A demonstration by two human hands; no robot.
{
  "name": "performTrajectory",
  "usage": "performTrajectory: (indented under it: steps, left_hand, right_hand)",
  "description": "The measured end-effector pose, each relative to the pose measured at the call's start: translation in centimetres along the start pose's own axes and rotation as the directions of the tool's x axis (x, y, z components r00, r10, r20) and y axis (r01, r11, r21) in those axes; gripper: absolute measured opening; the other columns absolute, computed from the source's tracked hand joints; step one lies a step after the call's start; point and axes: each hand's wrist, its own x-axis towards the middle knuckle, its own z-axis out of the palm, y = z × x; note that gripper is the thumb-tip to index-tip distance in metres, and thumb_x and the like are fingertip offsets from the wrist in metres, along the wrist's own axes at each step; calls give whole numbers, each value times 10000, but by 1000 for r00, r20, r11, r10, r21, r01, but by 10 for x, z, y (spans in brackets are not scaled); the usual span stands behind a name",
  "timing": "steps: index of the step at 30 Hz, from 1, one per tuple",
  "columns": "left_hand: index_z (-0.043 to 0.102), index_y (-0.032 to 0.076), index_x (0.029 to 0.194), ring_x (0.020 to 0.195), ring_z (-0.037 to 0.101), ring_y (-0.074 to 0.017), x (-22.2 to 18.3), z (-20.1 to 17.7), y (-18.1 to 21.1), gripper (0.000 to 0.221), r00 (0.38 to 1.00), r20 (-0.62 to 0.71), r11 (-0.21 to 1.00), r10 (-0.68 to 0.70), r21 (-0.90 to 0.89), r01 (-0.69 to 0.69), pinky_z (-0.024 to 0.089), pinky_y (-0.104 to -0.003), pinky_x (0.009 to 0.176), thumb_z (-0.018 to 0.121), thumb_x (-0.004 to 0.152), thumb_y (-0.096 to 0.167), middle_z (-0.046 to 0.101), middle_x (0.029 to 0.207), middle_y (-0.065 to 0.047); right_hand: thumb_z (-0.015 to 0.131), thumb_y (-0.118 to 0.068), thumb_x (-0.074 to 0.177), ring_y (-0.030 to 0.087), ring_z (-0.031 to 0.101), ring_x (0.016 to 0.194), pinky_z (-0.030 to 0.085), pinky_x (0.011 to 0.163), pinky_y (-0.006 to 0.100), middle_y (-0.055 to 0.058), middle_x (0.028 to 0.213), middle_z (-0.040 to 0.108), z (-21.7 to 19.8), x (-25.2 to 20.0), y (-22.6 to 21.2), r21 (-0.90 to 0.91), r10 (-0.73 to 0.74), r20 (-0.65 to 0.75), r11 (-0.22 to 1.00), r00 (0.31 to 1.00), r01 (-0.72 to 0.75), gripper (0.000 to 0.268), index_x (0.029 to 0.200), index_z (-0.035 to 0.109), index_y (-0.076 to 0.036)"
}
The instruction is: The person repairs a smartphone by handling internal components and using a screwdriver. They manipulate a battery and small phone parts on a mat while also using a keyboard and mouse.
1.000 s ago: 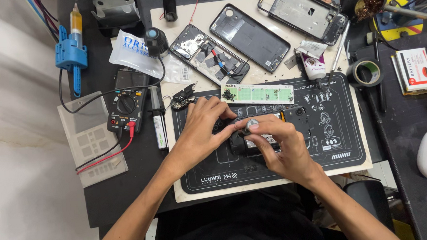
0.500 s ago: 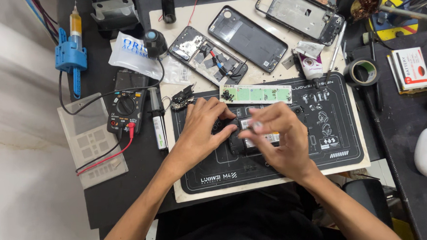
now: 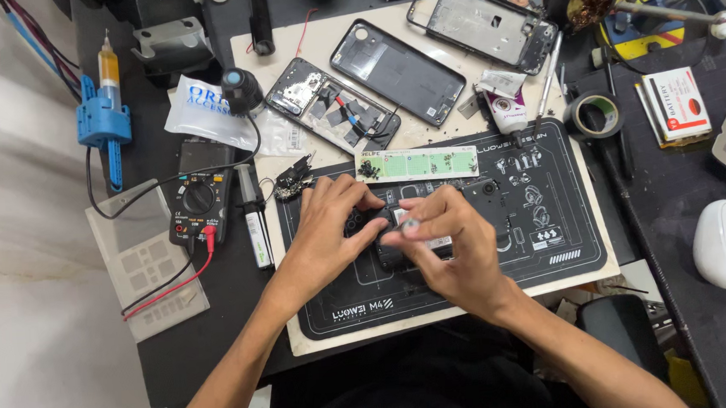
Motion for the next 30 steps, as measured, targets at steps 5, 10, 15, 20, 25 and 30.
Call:
performTrajectory:
  steps: [5,10,15,20,25,30]
  left_hand:
    - [696,85,993,995,524,-232,-2,-1,2,229,1000,16,1000,-10,14,10,368,-376,884,776,817,205,593,981,-39]
    - [682,68,986,984,525,-233,1,-2,2,246,1000,-6,1000,5,5,-5,366,-377,877,782,827,227,597,974,-34]
    - [695,81,971,963,529,-228,0,-1,3,229,1000,1,1000,-20,0,20,367,-377,861,789,838,243,599,943,-25]
    - [651,43,986,974,509,-251,2,-2,2,277,1000,13,999,-9,46,9,368,-381,876,793,825,218,577,974,-56]
    - [694,90,987,980,527,-229,1,-1,3,224,1000,15,1000,-20,2,20,368,-380,876,785,822,212,602,955,-26]
    - [686,79,995,965,531,-230,1,-3,5,244,1000,14,1000,-24,3,24,370,-378,866,784,811,206,601,951,-33]
  right_hand:
    - [753,64,923,247,765,1098,606,1059,425,137,1200,727,-2,0,-3,-56,-32,82,998,996,37,341,1179,571,-66]
    - [788,25,894,226,731,1034,623,1006,403,102,1094,674,-3,6,-1,69,57,47,996,997,-60,335,1119,568,-89]
    - [757,84,923,253,757,1090,645,893,312,118,1115,667,-8,9,-1,118,26,84,992,996,-36,350,1172,572,-78]
    - [720,114,864,258,747,1048,602,979,391,148,1123,711,-11,10,-2,29,-8,118,1000,993,5,359,1141,575,-62]
    - [799,58,888,235,748,1082,655,931,355,125,1078,683,-10,10,-4,47,22,101,999,995,-26,351,1124,584,-86]
    - [711,106,917,238,798,1058,649,846,360,163,1169,738,-13,9,-5,52,119,158,990,980,-128,273,1111,616,-60]
